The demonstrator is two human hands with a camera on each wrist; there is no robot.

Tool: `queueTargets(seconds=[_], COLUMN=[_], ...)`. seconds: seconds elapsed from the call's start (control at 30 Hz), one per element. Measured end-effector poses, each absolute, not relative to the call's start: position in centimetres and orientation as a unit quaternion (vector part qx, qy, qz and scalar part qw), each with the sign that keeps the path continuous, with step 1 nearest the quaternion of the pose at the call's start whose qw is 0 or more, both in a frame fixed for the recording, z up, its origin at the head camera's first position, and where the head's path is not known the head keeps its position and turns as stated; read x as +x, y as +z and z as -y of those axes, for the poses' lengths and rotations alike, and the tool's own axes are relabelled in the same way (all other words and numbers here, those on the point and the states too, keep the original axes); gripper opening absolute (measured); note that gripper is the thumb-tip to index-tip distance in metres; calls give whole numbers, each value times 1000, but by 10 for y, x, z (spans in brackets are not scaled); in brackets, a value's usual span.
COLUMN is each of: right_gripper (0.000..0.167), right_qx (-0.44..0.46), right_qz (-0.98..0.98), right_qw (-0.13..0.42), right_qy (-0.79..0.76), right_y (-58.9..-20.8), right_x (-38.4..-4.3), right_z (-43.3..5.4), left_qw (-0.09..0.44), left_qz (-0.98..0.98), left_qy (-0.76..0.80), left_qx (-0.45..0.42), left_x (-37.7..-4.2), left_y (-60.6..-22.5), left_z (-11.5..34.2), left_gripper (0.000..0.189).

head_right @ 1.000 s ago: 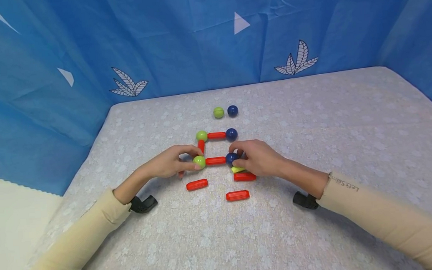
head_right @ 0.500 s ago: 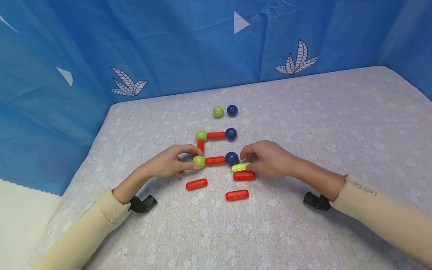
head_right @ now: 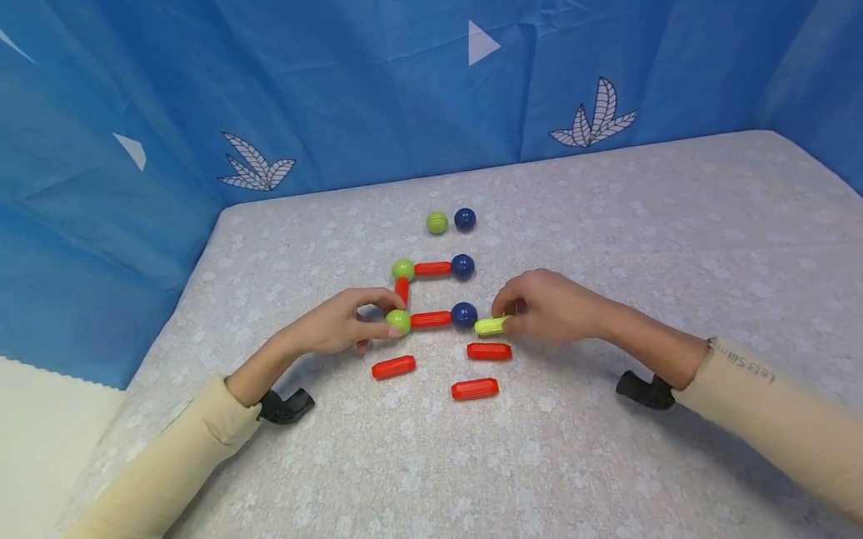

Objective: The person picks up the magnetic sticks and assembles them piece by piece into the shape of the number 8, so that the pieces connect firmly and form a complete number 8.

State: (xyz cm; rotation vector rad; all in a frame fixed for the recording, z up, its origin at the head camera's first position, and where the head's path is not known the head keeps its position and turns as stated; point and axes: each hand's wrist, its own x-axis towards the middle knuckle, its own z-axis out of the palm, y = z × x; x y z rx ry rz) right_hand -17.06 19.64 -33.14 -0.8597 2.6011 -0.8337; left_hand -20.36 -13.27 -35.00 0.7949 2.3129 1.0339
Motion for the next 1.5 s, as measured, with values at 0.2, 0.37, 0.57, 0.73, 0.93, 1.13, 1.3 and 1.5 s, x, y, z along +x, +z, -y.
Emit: queueTargets(seconds=[0.2,0.37,0.57,0.73,0.93,1.13,1.3,1.5], right_gripper=[16,18,26,28,25,26,29,30], right_qx=[-278,-269,-264,-285,-320,-339,-326,-287], right_qz=[-899,-898,-899,-901,-894,-895,-904,-922], right_qw=[122,120,142,130,118,101,74,58], right_qy=[-315,-327,-320,-300,-289,-273,-267,-253], right_y=[-327,-329,-335,-337,-335,-335,-338,-340], right_x=[-179,-184,-183,-184,-191,-202,-206,-204], right_z=[-200,-199,-195,-194,-193,-189,-182,-178], left_qw=[240,241,240,242,241,242,243,241], left_qz=[-845,-846,-844,-844,-846,-844,-844,-845], left_qy=[380,379,381,381,378,381,381,382], left_qx=[290,288,292,290,288,290,290,289], left_x=[-204,-204,-205,-204,-203,-204,-204,-204], left_y=[-349,-349,-350,-351,-349,-350,-351,-351], left_z=[133,132,134,134,134,135,134,133], left_gripper=[34,34,34,34,34,33,33,34])
